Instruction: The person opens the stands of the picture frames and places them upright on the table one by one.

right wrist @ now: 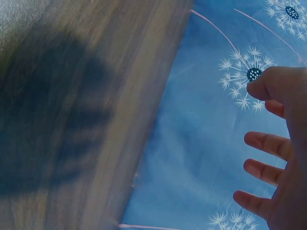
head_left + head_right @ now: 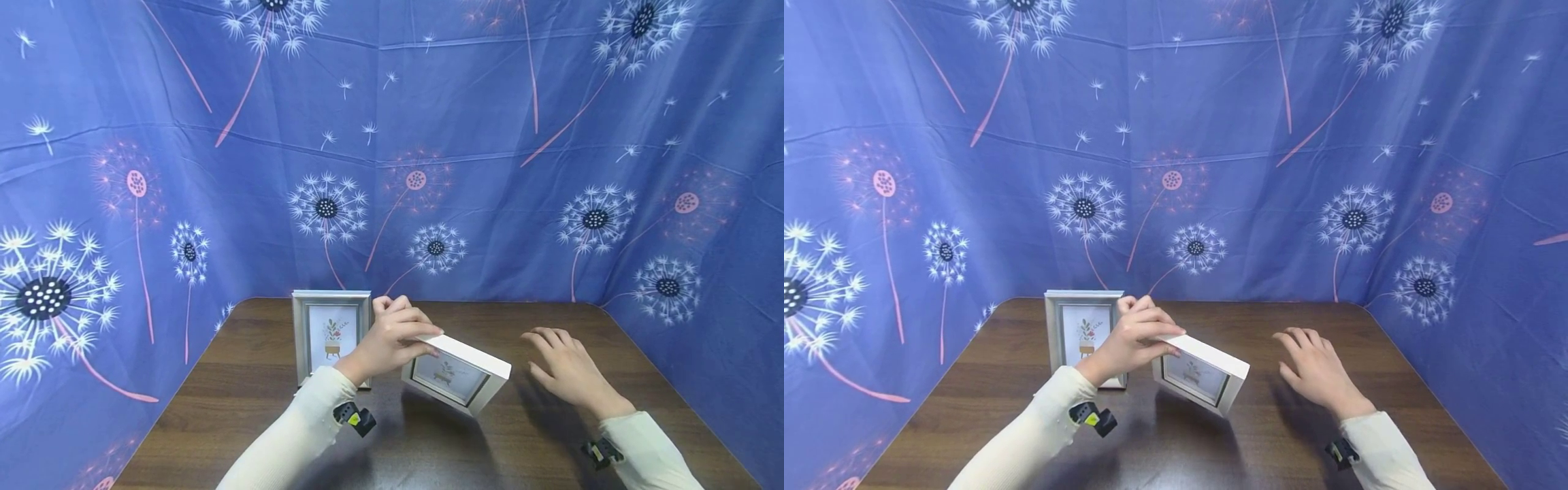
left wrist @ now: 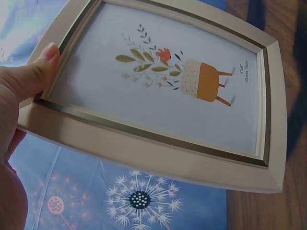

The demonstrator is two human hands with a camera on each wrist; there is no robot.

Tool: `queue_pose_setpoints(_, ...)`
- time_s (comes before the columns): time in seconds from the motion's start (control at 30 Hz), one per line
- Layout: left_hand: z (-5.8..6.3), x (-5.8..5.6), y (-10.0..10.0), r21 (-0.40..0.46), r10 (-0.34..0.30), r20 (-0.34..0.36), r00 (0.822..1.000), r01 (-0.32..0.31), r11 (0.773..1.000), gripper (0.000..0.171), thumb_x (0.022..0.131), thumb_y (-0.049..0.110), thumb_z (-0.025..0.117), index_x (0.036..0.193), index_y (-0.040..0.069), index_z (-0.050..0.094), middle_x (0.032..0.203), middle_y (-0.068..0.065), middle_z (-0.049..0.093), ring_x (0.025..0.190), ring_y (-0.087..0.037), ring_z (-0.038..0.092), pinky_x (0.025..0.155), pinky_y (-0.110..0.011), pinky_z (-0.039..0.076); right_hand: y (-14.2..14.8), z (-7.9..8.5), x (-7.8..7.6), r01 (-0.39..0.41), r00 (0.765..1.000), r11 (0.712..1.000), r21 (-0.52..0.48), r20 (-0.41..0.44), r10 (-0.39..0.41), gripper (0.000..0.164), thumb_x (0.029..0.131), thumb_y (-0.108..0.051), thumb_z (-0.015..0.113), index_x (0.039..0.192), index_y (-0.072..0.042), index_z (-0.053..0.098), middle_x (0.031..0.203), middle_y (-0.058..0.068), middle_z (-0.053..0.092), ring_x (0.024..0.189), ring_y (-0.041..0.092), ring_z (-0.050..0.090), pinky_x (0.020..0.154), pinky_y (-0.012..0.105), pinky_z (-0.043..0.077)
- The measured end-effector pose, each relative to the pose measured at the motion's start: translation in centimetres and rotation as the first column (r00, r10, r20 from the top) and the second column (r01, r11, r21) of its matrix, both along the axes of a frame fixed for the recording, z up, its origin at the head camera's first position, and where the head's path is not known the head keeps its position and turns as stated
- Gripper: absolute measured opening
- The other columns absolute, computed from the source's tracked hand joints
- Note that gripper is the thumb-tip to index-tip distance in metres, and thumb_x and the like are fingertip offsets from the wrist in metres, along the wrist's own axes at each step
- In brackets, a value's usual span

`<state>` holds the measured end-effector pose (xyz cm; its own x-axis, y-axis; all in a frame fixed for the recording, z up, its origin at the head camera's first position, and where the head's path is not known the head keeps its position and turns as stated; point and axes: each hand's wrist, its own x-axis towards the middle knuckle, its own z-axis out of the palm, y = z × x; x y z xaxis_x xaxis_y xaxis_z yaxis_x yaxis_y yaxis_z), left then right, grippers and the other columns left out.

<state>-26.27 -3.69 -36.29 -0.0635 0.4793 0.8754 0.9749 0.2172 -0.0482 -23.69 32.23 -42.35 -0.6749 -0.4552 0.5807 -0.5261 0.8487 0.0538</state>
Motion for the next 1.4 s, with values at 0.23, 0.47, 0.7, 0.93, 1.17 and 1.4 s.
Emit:
queue_pose_setpoints(0.23, -0.1, 0.2, 0.2, 0.039, 0.047, 0.018, 0.999, -0.048, 0.998, 0.034, 0.063, 0.025, 0.091, 0.093, 0.014, 0.079, 0.087, 0.007, 0.069, 0.078, -0.012, 0.046, 0.084, -0.045, 0.024, -0.4, -0.3, 0.4, 0.034, 0.999, 0.999, -0.023, 0.041, -0.033, 0.047, 0.077, -0.013, 0.074, 0.121, -0.007, 0.06, 0.119, 0.019, 0.06, 0.107, 0.044, 0.055, 0.077, 0.061, 0.044)
queue_pose_setpoints(0.47, -0.2, 0.3, 0.4, 0.074, 0.066, 0.048, 0.997, -0.069, 0.995, 0.031, 0.064, 0.021, 0.091, 0.091, 0.012, 0.078, 0.086, 0.006, 0.069, 0.078, -0.012, 0.047, 0.086, -0.046, 0.023, -1.0, -0.8, 0.8, 0.05, 0.997, 0.998, -0.029, 0.057, -0.049, 0.048, 0.078, -0.014, 0.073, 0.123, -0.008, 0.058, 0.119, 0.019, 0.059, 0.108, 0.043, 0.054, 0.078, 0.061, 0.044)
queue_pose_setpoints(0.7, 0.0, 0.6, 0.6, 0.104, 0.131, 0.103, 0.986, -0.142, 0.984, 0.028, 0.066, 0.022, 0.091, 0.09, 0.012, 0.079, 0.082, 0.006, 0.069, 0.077, -0.013, 0.047, 0.088, -0.046, 0.023, -1.6, -1.2, 1.3, 0.065, 0.994, 0.998, -0.023, 0.09, -0.063, 0.05, 0.079, -0.015, 0.073, 0.125, -0.005, 0.056, 0.12, 0.021, 0.058, 0.107, 0.044, 0.054, 0.077, 0.062, 0.044)
queue_pose_setpoints(0.93, 0.1, 0.6, 0.8, 0.128, 0.176, 0.12, 0.977, -0.191, 0.973, 0.027, 0.067, 0.023, 0.09, 0.09, 0.012, 0.079, 0.081, 0.004, 0.07, 0.077, -0.014, 0.048, 0.088, -0.046, 0.023, -2.4, -1.7, 1.8, 0.082, 0.986, 0.996, -0.027, 0.149, -0.077, 0.05, 0.081, -0.015, 0.072, 0.127, -0.003, 0.055, 0.122, 0.022, 0.057, 0.11, 0.045, 0.053, 0.08, 0.062, 0.044)
queue_pose_setpoints(1.17, 0.3, 0.7, 0.9, 0.132, 0.19, 0.151, 0.97, -0.211, 0.969, 0.028, 0.067, 0.022, 0.089, 0.09, 0.01, 0.079, 0.081, 0.003, 0.07, 0.078, -0.015, 0.049, 0.088, -0.048, 0.024, -3.0, -2.0, 2.4, 0.091, 0.976, 0.995, -0.036, 0.199, -0.082, 0.052, 0.083, -0.015, 0.073, 0.129, -0.003, 0.053, 0.126, 0.025, 0.056, 0.114, 0.046, 0.051, 0.083, 0.064, 0.043)
queue_pose_setpoints(1.4, 0.4, 0.6, 1.0, 0.146, 0.208, 0.16, 0.965, -0.231, 0.962, 0.029, 0.066, 0.022, 0.091, 0.09, 0.01, 0.079, 0.08, 0.002, 0.07, 0.078, -0.016, 0.049, 0.088, -0.048, 0.023, -3.5, -2.4, 2.6, 0.066, 0.984, 0.996, -0.064, 0.169, -0.054, 0.053, 0.081, -0.015, 0.074, 0.128, -0.003, 0.053, 0.124, 0.024, 0.057, 0.113, 0.046, 0.052, 0.084, 0.063, 0.044)
